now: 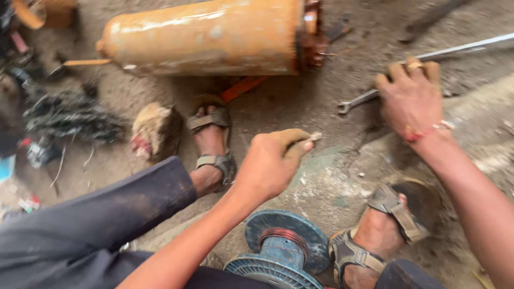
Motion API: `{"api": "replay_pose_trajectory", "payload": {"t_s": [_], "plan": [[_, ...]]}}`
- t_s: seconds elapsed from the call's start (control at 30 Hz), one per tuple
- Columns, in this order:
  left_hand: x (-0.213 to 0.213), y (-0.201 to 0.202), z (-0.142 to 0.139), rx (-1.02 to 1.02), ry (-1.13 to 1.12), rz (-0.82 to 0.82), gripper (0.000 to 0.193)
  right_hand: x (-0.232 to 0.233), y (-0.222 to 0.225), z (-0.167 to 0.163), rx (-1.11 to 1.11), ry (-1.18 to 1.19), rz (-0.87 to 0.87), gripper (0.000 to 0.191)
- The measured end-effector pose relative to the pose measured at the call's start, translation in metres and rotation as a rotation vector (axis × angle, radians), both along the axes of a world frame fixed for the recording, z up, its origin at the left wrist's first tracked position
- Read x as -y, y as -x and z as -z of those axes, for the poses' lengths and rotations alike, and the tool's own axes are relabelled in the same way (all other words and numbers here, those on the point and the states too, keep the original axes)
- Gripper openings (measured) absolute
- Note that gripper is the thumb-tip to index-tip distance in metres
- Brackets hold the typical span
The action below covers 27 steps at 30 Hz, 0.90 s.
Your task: The person sits on the ground of a workshop and assembles a small metal fitting onto a threaded rod protruding from a rusty cylindrical tank. They thread a nut and fitting by hand, then use combination wrenches to tighten the nut against the fitting, repositioning the parts and picking up different wrenches as they work.
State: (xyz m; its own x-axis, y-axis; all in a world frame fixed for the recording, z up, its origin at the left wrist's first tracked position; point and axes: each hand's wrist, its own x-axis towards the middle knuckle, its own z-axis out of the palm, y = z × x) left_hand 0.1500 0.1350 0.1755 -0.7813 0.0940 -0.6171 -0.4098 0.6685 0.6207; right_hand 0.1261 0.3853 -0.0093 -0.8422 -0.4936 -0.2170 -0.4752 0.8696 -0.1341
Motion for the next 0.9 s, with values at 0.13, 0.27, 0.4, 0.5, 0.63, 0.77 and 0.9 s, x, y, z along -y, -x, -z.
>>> {"api": "replay_pose_trajectory", "payload": {"t_s": [0.13, 0.27, 0.4, 0.5, 0.63, 0.77, 0.9], "plan": [[0.0, 0.002, 0.0, 0.153, 0.057, -0.015, 0.023, -0.006, -0.005, -0.005, -0.033, -0.036, -0.048, 0.007], [0.001, 0.008, -0.002, 0.142, 0.047, -0.039, 0.023, -0.005, -0.003, -0.024, 0.197, 0.013, 0.085, 0.012], [0.002, 0.011, -0.001, 0.136, 0.041, -0.066, 0.023, -0.015, -0.016, -0.068, 0.258, 0.617, 0.287, 0.009], [0.002, 0.012, -0.001, 0.121, 0.058, -0.066, 0.023, -0.019, -0.025, -0.092, 0.32, 0.822, 0.491, 0.011], [-0.005, 0.016, 0.0, 0.181, 0.014, -0.118, 0.024, 0.004, -0.026, -0.097, 0.469, 1.062, 0.585, 0.008], [-0.01, 0.018, -0.002, 0.132, 0.046, -0.1, 0.024, 0.035, -0.028, -0.112, 0.688, 0.9, 0.694, 0.016], [-0.012, 0.017, -0.002, 0.052, 0.001, -0.077, 0.023, 0.044, -0.038, -0.136, 0.486, 0.863, 0.61, 0.019]]}}
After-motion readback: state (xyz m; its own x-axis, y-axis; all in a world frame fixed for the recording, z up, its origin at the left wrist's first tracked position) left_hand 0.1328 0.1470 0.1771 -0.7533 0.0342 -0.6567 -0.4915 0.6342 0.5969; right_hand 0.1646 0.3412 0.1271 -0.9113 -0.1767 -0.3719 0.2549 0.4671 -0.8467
